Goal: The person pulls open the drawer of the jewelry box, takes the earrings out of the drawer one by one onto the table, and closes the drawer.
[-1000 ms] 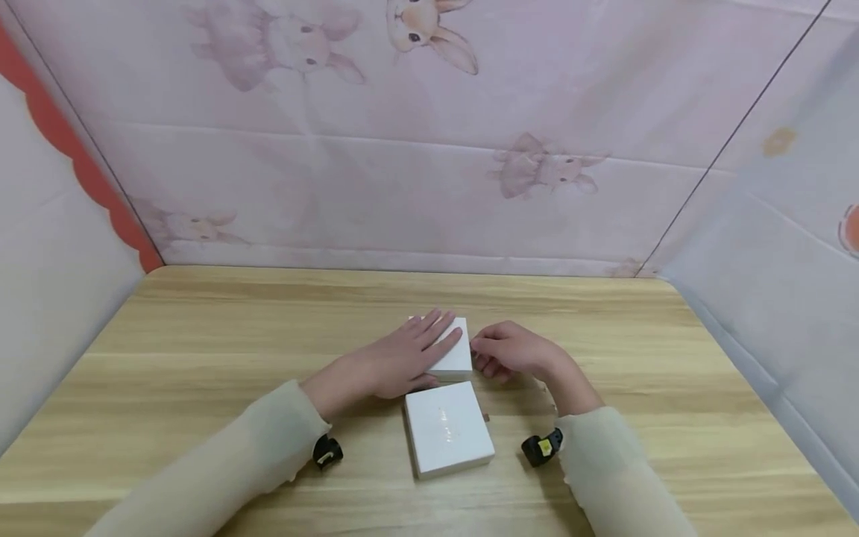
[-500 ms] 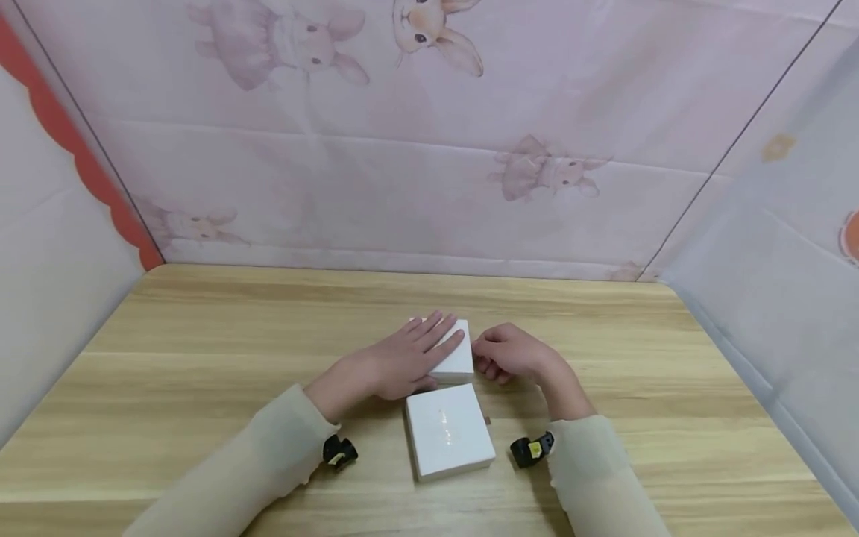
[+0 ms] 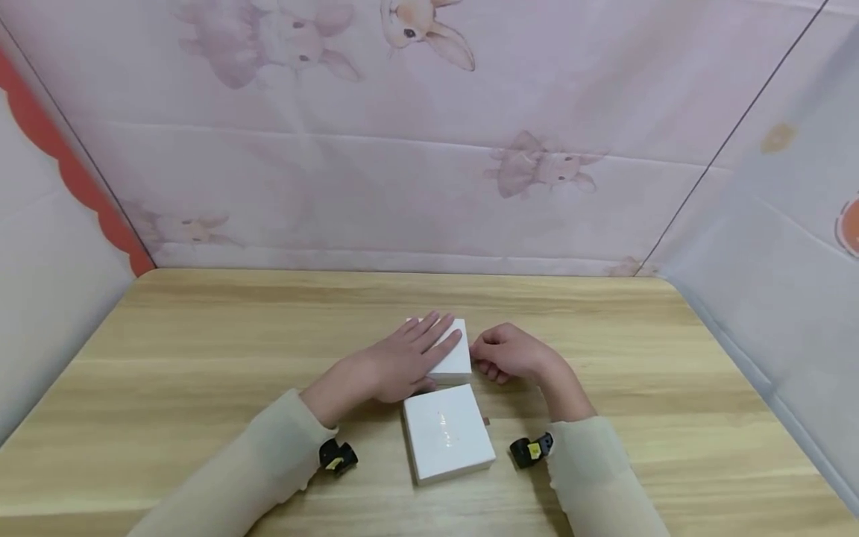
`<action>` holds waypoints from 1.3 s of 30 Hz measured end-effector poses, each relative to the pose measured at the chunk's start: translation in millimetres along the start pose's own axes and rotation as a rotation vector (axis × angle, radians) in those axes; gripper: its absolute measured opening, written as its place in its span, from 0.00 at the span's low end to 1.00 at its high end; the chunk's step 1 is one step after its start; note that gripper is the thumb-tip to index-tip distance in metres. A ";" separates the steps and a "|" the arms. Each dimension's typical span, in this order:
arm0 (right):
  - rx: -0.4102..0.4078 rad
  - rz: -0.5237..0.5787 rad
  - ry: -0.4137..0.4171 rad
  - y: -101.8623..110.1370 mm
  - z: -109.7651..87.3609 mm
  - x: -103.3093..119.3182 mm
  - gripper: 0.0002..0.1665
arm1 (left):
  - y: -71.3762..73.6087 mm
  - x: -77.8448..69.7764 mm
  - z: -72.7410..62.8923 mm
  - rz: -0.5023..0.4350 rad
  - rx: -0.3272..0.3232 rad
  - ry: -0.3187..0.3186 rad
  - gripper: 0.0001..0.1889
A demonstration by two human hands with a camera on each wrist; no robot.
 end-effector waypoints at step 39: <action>-0.016 0.003 -0.002 1.5 1.0 -2.7 0.15 | 0.7 -0.7 -2.4 0.009 0.003 0.000 0.41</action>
Point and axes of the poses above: each hand's wrist, its own z-axis towards the middle knuckle, its own y-axis out of the back of the hand, x = y × z, the point moved 7 cm from there along z, towards the middle knuckle, and after that the axes turned 2 degrees about z, right-handed, at the moved point
